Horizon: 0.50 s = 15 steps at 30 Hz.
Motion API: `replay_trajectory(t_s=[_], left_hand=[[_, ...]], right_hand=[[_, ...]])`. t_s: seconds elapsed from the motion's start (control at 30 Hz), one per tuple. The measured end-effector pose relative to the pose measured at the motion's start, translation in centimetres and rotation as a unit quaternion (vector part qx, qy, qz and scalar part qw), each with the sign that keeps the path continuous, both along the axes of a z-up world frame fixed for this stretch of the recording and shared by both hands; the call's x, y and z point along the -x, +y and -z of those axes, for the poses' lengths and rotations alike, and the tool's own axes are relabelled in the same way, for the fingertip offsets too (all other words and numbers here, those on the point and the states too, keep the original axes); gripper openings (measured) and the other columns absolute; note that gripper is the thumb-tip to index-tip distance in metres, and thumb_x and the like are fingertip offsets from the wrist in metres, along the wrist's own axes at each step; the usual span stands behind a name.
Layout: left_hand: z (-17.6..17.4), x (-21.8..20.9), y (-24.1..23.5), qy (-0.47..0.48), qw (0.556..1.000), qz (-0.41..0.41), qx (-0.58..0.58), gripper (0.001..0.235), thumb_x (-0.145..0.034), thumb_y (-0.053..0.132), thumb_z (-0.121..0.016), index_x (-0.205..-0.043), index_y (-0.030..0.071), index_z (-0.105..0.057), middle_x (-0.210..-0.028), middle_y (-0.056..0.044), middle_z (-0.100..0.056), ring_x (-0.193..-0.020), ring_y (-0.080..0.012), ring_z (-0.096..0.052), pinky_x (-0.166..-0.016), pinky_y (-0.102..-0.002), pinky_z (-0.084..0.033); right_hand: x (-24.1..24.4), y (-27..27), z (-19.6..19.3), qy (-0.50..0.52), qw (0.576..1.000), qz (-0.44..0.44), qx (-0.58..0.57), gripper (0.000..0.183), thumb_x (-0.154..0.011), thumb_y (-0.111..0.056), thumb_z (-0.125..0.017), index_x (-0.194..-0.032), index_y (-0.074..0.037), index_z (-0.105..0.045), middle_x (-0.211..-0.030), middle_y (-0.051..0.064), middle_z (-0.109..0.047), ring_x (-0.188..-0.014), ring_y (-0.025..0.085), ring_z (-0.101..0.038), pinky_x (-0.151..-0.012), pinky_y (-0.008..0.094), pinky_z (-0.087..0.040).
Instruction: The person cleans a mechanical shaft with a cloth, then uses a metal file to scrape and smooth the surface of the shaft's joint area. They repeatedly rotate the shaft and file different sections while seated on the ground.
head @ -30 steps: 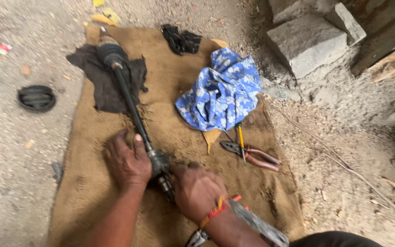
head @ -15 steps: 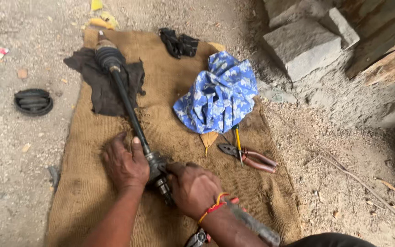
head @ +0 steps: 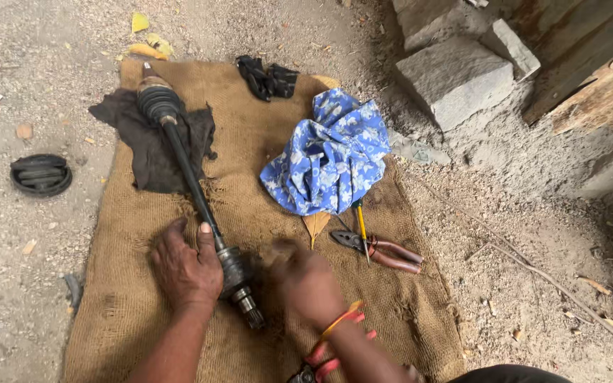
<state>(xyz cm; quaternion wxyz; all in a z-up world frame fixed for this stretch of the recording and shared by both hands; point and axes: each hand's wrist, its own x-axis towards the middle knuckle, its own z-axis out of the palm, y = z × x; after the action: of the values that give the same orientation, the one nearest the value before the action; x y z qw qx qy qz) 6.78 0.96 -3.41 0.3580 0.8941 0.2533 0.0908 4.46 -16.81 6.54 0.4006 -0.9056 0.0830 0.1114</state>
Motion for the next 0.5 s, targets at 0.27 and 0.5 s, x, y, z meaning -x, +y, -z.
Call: replay_trajectory(t_s=[0.27, 0.5], left_hand=[[-0.4, 0.3, 0.2, 0.005, 1.000, 0.007, -0.009, 0.059, -0.100, 0.052, -0.051, -0.138, 0.007, -0.054, -0.140, -0.018, -0.054, -0.132, -0.0382, -0.044, -0.112, -0.053, -0.035], [0.6, 0.9, 0.5, -0.046, 0.998, 0.024, -0.020, 0.056, -0.104, 0.052, -0.049, -0.135, 0.006, -0.057, -0.134, -0.019, -0.057, -0.131, -0.0363, -0.048, -0.111, -0.051, -0.038]], right_hand=[[-5.7, -12.8, -4.8, -0.009, 0.575, 0.092, -0.813, 0.065, -0.097, -0.055, -0.068, -0.128, 0.002, -0.064, -0.120, 0.013, -0.071, -0.055, 0.007, -0.042, -0.050, 0.021, -0.035], [-4.9, -11.6, -6.2, 0.005, 0.486, 0.018, -0.874, 0.078, -0.094, -0.059, -0.070, -0.138, 0.005, -0.062, -0.138, 0.019, -0.067, -0.060, 0.005, -0.044, -0.055, 0.021, -0.040]])
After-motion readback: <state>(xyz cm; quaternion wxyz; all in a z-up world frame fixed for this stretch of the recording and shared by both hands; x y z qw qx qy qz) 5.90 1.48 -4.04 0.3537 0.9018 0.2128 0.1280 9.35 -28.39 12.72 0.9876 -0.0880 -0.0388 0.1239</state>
